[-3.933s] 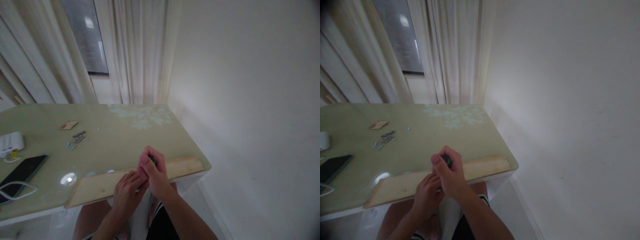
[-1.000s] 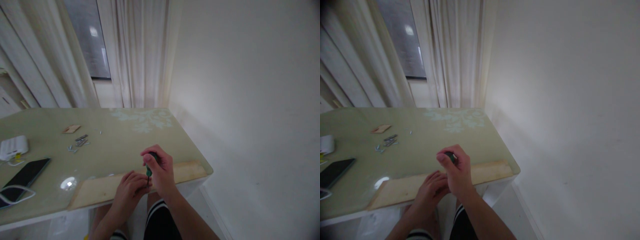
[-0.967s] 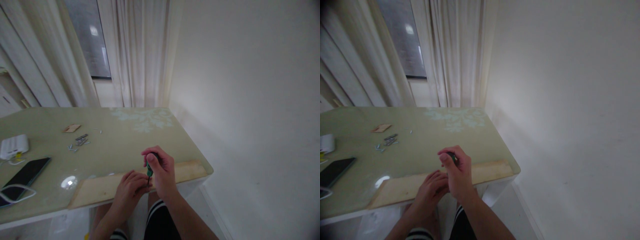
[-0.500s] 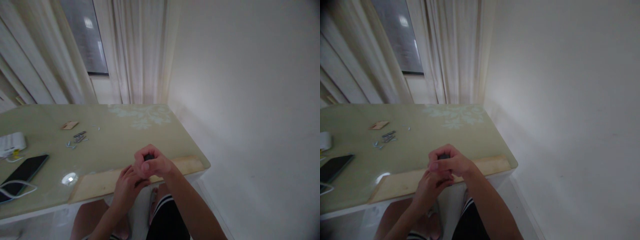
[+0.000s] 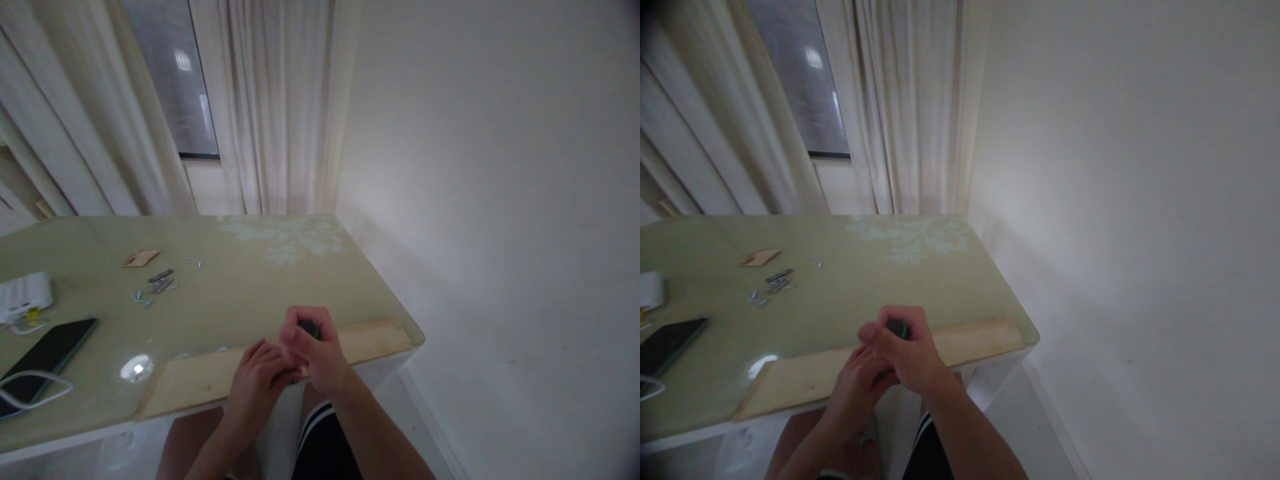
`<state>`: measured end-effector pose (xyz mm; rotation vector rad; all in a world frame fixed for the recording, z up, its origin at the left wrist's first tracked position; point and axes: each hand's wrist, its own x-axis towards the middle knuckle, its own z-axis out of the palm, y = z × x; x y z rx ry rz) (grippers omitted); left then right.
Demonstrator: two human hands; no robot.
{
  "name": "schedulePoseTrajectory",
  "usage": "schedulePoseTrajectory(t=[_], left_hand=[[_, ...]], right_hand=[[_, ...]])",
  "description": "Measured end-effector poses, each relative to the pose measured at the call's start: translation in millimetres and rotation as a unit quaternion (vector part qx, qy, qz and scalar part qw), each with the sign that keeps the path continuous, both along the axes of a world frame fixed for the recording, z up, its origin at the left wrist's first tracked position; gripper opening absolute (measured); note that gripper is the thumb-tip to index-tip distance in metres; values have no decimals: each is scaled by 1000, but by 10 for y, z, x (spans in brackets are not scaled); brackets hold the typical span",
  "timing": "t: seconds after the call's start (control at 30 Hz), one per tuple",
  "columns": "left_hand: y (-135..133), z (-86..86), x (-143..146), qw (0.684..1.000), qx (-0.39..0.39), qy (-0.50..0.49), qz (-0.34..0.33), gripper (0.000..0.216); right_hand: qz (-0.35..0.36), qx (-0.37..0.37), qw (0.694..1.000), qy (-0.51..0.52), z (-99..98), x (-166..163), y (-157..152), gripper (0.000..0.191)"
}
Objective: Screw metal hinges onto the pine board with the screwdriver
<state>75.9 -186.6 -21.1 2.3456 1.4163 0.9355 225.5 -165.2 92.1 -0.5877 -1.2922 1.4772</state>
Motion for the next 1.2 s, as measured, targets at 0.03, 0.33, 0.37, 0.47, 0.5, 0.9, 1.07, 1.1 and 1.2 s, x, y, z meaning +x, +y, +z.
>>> schedulePoseTrajectory(t=[0.03, 0.33, 0.37, 0.47, 0.5, 0.9, 1.07, 1.1, 1.2], left_hand=[[2, -27, 3, 1000, 9, -6, 15, 15], [15, 41, -8, 1000, -12, 0, -17, 9], [15, 63, -12, 999, -15, -2, -31, 10], [11, 97, -10, 998, -30, -7, -46, 10], [11, 98, -6, 999, -31, -9, -42, 9], [8, -33, 52, 998, -19, -24, 62, 7], [-8, 53, 27, 1000, -17, -12, -4, 9], [-9, 66, 18, 1000, -10, -11, -17, 10], [-2, 79, -1, 999, 2, -16, -38, 17]], right_hand=[[93, 16, 995, -33, 30, 40, 37, 52], [52, -33, 996, -70, 217, 7, 93, 46], [-14, -42, 997, -67, 189, -28, 69, 46], [-186, -59, 981, 10, 61, -108, 23, 50], [-209, -61, 975, 47, 17, -121, 16, 52], [303, -1, 948, -96, 177, 55, 245, 54], [152, 1, 979, -132, 277, 17, 144, 51], [103, 20, 983, -151, 281, 10, 94, 49], [-51, 45, 988, -140, 217, -25, -41, 44]])
